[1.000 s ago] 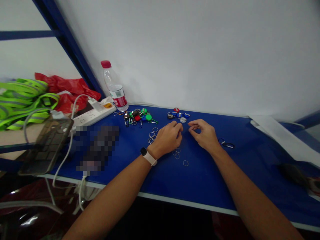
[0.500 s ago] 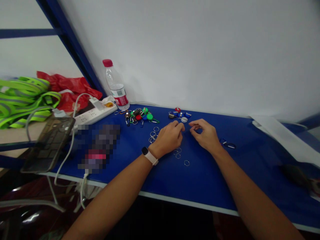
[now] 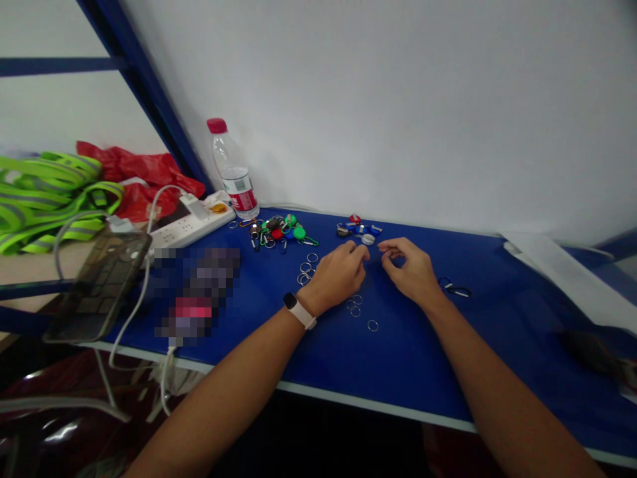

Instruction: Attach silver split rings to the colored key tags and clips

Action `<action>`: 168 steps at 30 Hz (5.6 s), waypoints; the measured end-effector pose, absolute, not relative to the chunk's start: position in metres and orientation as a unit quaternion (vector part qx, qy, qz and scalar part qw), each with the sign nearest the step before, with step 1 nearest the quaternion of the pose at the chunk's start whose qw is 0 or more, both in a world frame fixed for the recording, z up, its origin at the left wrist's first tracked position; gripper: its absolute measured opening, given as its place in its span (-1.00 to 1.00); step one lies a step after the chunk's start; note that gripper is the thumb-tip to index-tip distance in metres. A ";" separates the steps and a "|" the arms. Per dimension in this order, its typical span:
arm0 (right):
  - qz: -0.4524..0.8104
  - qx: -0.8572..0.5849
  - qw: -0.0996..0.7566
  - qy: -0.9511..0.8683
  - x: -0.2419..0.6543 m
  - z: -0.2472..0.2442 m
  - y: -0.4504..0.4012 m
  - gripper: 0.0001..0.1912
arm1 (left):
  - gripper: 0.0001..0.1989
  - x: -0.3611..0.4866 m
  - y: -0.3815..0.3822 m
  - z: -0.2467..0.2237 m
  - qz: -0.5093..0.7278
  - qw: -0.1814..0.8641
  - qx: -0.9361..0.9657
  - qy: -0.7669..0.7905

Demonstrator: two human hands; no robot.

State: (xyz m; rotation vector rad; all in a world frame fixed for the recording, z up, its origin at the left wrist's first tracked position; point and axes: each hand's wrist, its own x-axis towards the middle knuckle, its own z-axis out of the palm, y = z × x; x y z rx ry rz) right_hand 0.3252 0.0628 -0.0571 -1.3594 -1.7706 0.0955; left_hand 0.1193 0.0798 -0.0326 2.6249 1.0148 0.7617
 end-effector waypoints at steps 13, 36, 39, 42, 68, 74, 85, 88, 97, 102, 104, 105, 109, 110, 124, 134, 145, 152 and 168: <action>0.014 -0.535 0.426 -0.729 0.322 -0.054 0.060 -0.72 | -0.78 0.120 0.082 -0.034 0.263 0.108 0.892 0.351; 0.043 -0.532 0.419 -0.734 0.321 -0.052 0.059 -0.71 | -0.77 0.119 0.082 -0.033 0.264 0.112 0.890 0.355; 0.040 -0.528 0.422 -0.735 0.320 -0.052 0.059 -0.72 | -0.79 0.119 0.081 -0.032 0.260 0.111 0.889 0.360; 0.025 -0.527 0.420 -0.738 0.320 -0.051 0.059 -0.72 | -0.80 0.119 0.081 -0.032 0.262 0.110 0.889 0.360; 0.061 -0.556 0.420 -0.714 0.333 -0.041 0.058 -0.74 | -0.74 0.095 0.116 -0.029 0.308 0.122 0.855 0.398; 0.027 -0.650 0.436 -0.621 0.355 -0.030 0.057 -0.70 | -0.84 0.083 0.126 -0.022 0.308 0.105 0.827 0.458; 0.007 -0.724 0.454 -0.519 0.374 -0.031 0.062 -0.74 | -0.67 0.083 0.128 -0.009 0.253 0.232 0.784 0.517; 0.018 -0.706 0.447 -0.549 0.366 -0.033 0.062 -0.74 | -0.66 0.085 0.130 -0.012 0.255 0.280 0.774 0.508; 0.038 -0.663 0.440 -0.604 0.357 -0.037 0.062 -0.70 | -0.69 0.087 0.136 -0.018 0.321 0.601 0.565 0.466; 0.045 -0.660 0.435 -0.611 0.355 -0.037 0.061 -0.70 | -0.75 0.081 0.143 -0.012 0.503 0.567 0.449 0.474; 0.047 -0.660 0.431 -0.614 0.354 -0.037 0.061 -0.70 | -0.77 0.080 0.145 -0.010 0.535 0.541 0.425 0.491; 0.047 -0.660 0.429 -0.616 0.354 -0.037 0.060 -0.69 | -0.77 0.079 0.146 -0.010 0.543 0.528 0.422 0.498; 0.047 -0.660 0.419 -0.622 0.352 -0.036 0.059 -0.69 | -0.83 0.077 0.147 -0.009 0.563 0.452 0.435 0.539; 0.048 -0.661 0.416 -0.623 0.352 -0.036 0.059 -0.69 | -0.87 0.076 0.147 -0.009 0.566 0.436 0.433 0.550; 0.054 -0.659 0.393 -0.639 0.349 -0.036 0.059 -0.73 | -0.94 0.072 0.155 -0.018 0.587 0.399 0.410 0.572; 0.059 -0.600 0.263 -0.753 0.328 -0.056 0.065 -0.52 | -0.85 0.086 0.138 -0.022 0.496 0.365 0.608 0.501; 0.061 -0.574 0.332 -0.746 0.330 -0.051 0.063 -0.64 | -0.63 0.095 0.125 -0.036 0.293 0.212 0.855 0.373; 0.065 -0.568 0.261 -0.778 0.314 -0.034 0.050 -0.90 | -0.62 0.095 0.127 -0.047 0.247 0.176 0.889 0.344; 0.169 -0.531 0.193 -0.808 0.293 -0.031 0.042 -0.96 | -0.64 0.099 0.123 -0.052 0.251 0.134 0.892 0.351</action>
